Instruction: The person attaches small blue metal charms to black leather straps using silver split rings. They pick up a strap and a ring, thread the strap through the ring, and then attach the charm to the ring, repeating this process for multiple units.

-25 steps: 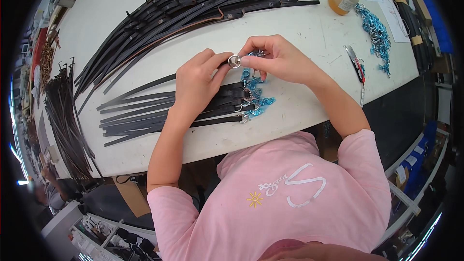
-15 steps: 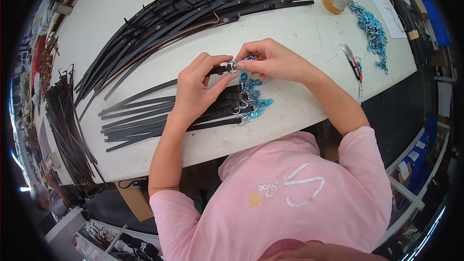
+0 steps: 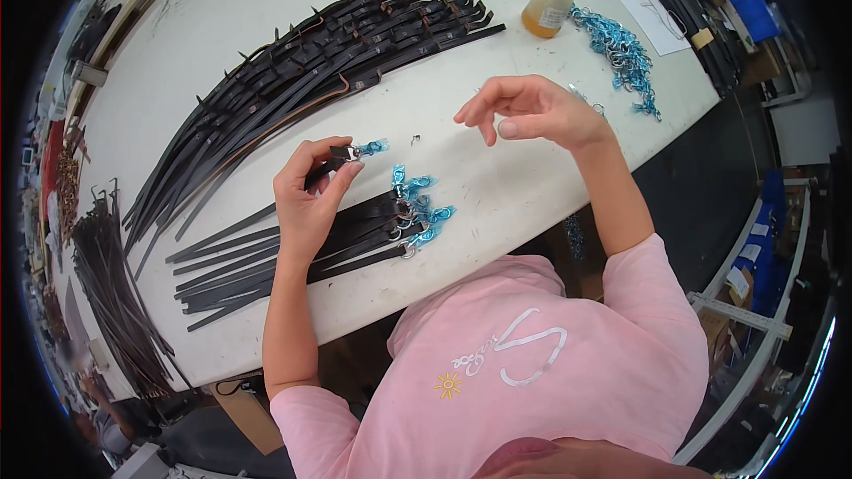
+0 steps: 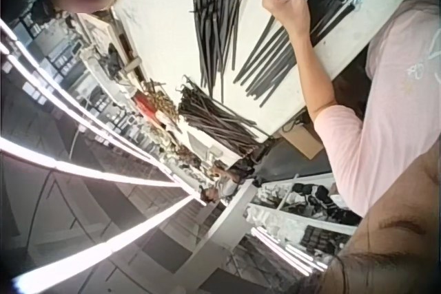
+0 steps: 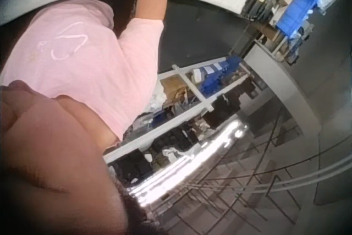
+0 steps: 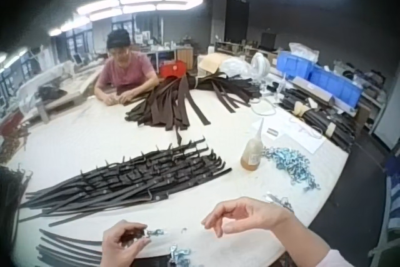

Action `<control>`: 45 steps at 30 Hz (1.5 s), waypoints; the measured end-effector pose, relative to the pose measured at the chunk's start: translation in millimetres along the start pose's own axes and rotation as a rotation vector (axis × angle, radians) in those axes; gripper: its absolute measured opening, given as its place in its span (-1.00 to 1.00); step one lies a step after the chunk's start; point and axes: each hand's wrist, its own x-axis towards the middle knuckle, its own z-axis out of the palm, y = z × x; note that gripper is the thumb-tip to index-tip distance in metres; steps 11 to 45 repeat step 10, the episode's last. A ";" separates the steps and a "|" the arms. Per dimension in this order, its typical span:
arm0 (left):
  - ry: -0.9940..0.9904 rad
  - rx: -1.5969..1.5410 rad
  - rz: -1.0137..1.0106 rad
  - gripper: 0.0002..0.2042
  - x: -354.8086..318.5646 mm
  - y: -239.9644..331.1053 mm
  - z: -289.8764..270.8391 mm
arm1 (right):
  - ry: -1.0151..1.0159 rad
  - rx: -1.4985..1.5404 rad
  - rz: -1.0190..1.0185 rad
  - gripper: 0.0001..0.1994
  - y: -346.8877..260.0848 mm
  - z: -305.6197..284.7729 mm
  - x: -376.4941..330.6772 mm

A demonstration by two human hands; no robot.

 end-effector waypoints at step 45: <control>0.052 -0.133 0.018 -0.70 1.2 -8.9 -5.4 | 0.050 -1.149 -0.289 -0.52 85.3 27.3 84.6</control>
